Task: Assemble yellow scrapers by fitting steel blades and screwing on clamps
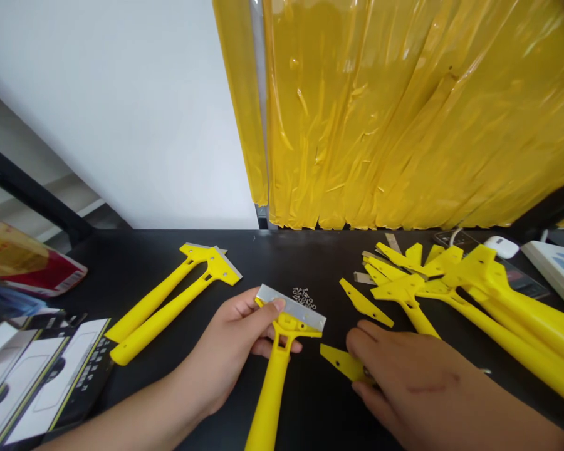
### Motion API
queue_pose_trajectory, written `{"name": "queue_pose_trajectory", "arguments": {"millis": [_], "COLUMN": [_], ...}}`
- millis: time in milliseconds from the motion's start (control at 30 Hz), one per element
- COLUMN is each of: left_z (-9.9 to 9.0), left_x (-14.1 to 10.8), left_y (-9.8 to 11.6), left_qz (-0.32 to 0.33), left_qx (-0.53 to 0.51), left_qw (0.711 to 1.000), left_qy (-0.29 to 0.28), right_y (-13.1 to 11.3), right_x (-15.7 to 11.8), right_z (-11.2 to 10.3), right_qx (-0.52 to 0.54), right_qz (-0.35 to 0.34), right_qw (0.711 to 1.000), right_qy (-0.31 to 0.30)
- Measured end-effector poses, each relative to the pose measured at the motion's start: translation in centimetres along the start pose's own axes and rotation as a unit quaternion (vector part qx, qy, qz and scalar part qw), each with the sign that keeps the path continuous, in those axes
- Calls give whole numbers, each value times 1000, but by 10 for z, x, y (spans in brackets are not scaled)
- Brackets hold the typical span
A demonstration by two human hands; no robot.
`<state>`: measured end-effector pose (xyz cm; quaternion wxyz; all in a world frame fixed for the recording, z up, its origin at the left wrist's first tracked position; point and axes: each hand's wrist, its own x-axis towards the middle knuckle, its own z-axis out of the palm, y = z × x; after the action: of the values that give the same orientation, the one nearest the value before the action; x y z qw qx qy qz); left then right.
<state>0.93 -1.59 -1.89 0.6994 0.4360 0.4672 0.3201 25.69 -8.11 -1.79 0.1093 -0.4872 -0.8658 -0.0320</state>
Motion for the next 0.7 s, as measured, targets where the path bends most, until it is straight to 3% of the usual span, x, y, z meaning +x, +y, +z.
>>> {"name": "queue_pose_trajectory", "arguments": {"millis": [200, 433, 600, 700], "left_z": [0, 0, 0, 0], "left_x": [0, 1, 1, 1], "left_y": [0, 0, 0, 0], "left_qz": [-1, 0, -2, -2], "left_qx": [0, 0, 4, 6], "left_qw": [1000, 1000, 1000, 1000], "left_qy": [2, -1, 3, 2], "right_y": [1, 6, 10, 13], "right_x": [6, 4, 8, 10], "right_z": [-3, 9, 1, -7], "right_qx": [16, -7, 76, 102], "right_qz": [2, -16, 59, 98], "right_qw": [1000, 998, 994, 987], "right_qy": [24, 62, -40, -70]}}
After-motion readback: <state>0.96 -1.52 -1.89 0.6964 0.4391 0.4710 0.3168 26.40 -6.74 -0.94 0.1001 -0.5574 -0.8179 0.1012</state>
